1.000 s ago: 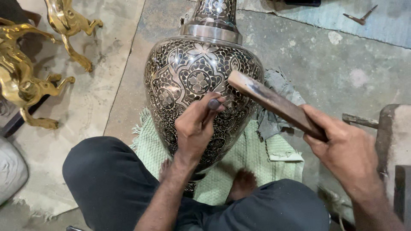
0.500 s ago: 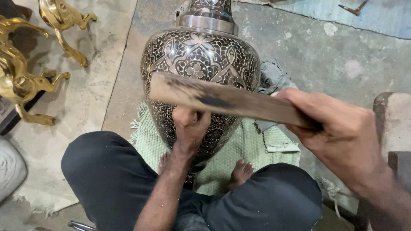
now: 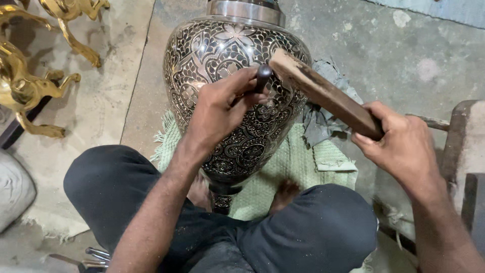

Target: The person sits on the floor and uses a metal chisel and wooden mallet to engrave intricate floral patterns onto a large silver vase. They repeatedly strike the chisel to deepen the design on the vase's surface.

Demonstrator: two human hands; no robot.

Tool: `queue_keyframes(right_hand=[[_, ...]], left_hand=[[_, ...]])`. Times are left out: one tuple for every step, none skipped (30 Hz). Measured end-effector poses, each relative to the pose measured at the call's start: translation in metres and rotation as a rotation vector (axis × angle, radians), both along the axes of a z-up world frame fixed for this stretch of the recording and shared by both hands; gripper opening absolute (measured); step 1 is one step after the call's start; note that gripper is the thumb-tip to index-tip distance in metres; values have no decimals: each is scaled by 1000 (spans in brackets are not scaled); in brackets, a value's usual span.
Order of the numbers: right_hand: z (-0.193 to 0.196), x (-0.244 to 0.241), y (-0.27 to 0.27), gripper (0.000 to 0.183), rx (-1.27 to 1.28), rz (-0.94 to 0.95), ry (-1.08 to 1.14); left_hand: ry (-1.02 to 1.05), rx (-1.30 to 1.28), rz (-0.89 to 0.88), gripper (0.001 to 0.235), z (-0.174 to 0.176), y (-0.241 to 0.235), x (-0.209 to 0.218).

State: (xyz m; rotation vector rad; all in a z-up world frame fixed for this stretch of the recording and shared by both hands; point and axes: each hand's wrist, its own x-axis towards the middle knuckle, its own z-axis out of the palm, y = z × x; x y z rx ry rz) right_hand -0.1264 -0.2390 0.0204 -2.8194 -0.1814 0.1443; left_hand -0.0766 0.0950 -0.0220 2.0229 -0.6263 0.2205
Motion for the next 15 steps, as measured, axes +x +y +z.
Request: queue_keyframes(right_hand=[[-3, -1, -1, 39, -44, -14, 28], [-4, -1, -1, 34, -89, -25, 54], [-5, -1, -1, 29, -134, -35, 79], [-6, -1, 0, 27, -125, -35, 44], [-5, -1, 1, 25, -116, -35, 9], [-4, 1, 2, 24, -107, -37, -34], [-2, 2, 3, 23, -164, -24, -18], [0, 3, 3, 22, -221, -10, 3], [0, 4, 5, 21, -278, 4, 23], [0, 5, 6, 17, -212, 14, -21], [-1, 7, 9, 15, -146, 23, -64], [-2, 9, 10, 12, -81, 31, -112], [-2, 11, 11, 10, -113, 40, -124], [-2, 11, 11, 7, -142, 52, -132], [-3, 11, 12, 5, -172, 64, -139]], left_hand=[[-9, 3, -13, 38, -2, 0, 0], [-21, 6, -23, 40, -3, 0, 0], [-33, 8, -33, 42, -5, 0, 0], [-70, -14, -41, 44, -7, 0, -1], [-107, -37, -51, 46, -9, 0, -2], [-151, -60, -63, 48, -11, -1, -1], [-149, 7, -24, 47, -12, -1, -2], [-142, 74, 16, 46, -13, -2, -5], [-136, 141, 54, 45, -14, -3, -7], [-154, 156, 69, 44, -14, -3, -8], [-173, 172, 84, 44, -14, -3, -10], [-196, 187, 98, 45, -13, -4, -9], [-193, 185, 105, 44, -12, -4, -8], [-185, 187, 114, 43, -12, -4, -9], [-176, 188, 124, 42, -11, -4, -10]])
